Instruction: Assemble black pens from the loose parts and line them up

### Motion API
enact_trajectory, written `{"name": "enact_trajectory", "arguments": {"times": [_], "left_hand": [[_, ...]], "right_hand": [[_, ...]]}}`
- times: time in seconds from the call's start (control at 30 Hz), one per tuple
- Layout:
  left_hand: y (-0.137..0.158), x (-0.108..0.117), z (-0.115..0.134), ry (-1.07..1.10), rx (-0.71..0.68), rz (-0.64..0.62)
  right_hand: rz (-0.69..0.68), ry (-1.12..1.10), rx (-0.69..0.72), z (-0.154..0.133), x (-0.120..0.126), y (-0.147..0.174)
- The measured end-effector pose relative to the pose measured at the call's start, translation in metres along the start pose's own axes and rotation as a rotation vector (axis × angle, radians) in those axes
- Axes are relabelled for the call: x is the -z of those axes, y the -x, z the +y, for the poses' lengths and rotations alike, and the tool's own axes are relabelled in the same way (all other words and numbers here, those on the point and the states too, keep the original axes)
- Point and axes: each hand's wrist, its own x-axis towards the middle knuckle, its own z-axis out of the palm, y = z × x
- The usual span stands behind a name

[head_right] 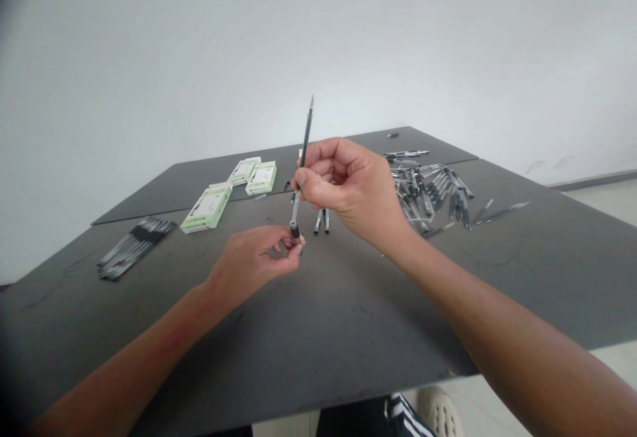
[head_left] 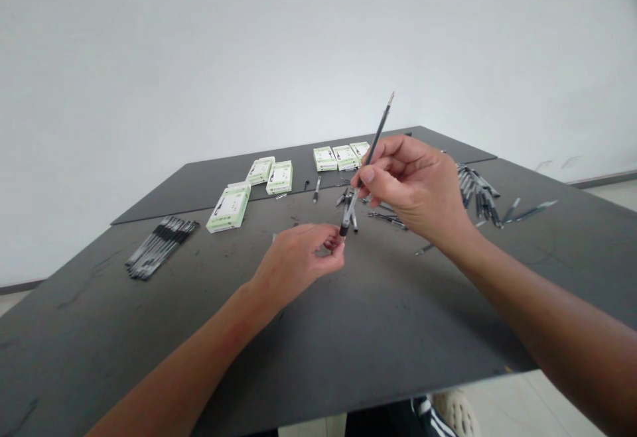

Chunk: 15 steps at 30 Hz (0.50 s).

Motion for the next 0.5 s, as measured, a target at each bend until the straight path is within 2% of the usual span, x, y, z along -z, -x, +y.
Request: {"name": "enact_trajectory", "arguments": {"times": [0.5], "left_hand": [[-0.0004, -0.0007, -0.0013, 0.007, -0.004, -0.007]], "right_hand": [[0.011, 0.015, 0.023, 0.0010, 0.0015, 0.0013]]}}
